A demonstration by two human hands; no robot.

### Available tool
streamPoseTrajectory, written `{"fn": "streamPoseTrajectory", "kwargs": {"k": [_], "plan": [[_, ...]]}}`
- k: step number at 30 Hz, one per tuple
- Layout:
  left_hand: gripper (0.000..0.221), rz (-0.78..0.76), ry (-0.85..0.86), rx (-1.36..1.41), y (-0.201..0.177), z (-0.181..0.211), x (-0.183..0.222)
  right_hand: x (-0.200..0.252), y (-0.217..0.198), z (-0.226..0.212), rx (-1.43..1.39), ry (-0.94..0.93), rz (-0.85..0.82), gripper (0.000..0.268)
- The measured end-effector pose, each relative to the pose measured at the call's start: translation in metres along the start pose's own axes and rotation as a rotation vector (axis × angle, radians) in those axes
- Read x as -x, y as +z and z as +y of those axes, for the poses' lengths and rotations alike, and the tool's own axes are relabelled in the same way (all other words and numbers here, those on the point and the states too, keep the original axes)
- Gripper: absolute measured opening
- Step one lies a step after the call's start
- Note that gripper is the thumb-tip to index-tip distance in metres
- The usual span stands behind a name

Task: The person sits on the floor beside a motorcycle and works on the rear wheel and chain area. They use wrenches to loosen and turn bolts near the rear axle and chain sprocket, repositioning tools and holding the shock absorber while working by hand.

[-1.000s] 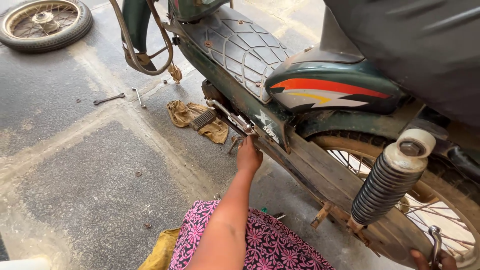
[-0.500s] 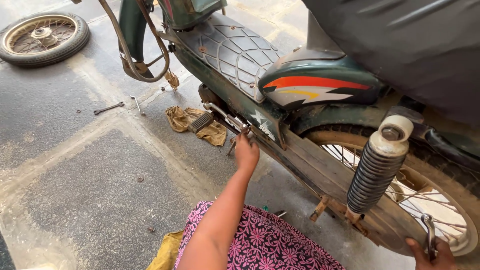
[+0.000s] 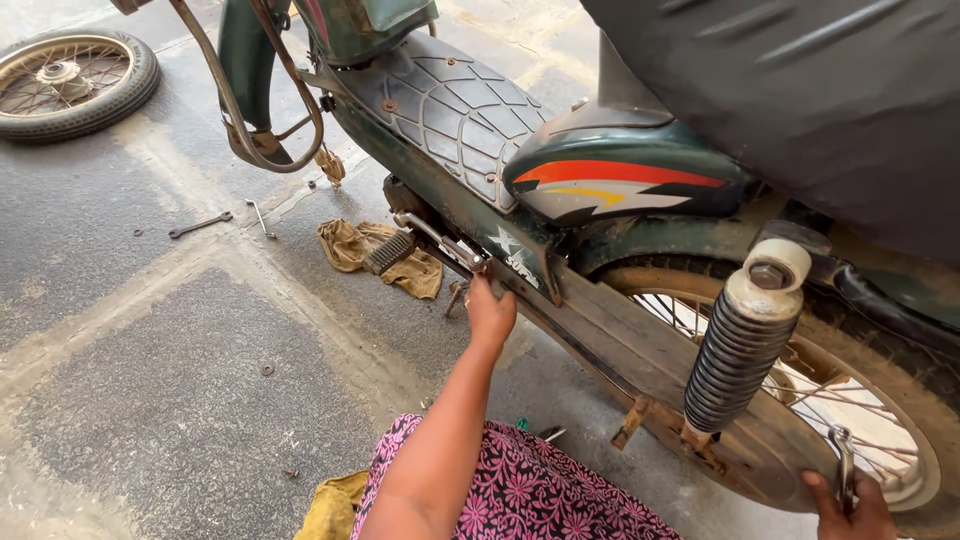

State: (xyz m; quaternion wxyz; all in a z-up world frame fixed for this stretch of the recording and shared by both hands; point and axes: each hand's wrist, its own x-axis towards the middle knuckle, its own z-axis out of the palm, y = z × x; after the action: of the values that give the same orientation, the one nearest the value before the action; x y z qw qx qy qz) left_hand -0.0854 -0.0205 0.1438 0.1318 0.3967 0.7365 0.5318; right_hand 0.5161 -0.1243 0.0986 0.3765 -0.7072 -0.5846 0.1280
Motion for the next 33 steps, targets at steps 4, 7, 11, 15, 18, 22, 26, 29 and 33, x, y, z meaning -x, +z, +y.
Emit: {"fn": "streamPoseTrajectory", "kwargs": {"k": [4, 7, 11, 15, 18, 22, 26, 29, 33], "plan": [[0.055, -0.071, -0.160, 0.193, -0.010, 0.029, 0.006, -0.004, 0.002, 0.015, 0.061, 0.066, -0.001, 0.050], [0.059, -0.123, -0.257, 0.459, -0.008, 0.033, 0.000, -0.002, 0.005, 0.022, 0.094, 0.062, 0.003, 0.049], [0.058, -0.150, -0.316, 0.606, 0.006, 0.018, -0.005, -0.001, 0.000, 0.030, -0.017, 0.005, 0.033, 0.052], [0.044, -0.146, -0.252, 0.764, 0.020, -0.001, -0.008, 0.006, -0.008, 0.017, 0.081, 0.052, -0.007, 0.051], [0.047, -0.141, -0.231, 0.844, 0.029, -0.008, -0.011, 0.017, -0.022, -0.036, 0.153, 0.085, -0.003, 0.053], [0.050, -0.129, -0.213, 0.895, 0.034, -0.015, -0.014, 0.024, -0.032, -0.082, 0.168, 0.150, -0.008, 0.055], [0.048, -0.164, -0.205, 0.944, 0.038, -0.023, -0.015, 0.023, -0.039, -0.098, 0.271, 0.122, -0.035, 0.056], [0.049, -0.150, -0.251, 0.923, 0.039, -0.024, -0.016, 0.025, -0.042, -0.114, 0.258, 0.183, -0.052, 0.054], [0.049, -0.199, -0.206, 0.957, 0.034, -0.024, -0.015, 0.027, -0.043, -0.122, 0.230, 0.147, -0.014, 0.055]]}}
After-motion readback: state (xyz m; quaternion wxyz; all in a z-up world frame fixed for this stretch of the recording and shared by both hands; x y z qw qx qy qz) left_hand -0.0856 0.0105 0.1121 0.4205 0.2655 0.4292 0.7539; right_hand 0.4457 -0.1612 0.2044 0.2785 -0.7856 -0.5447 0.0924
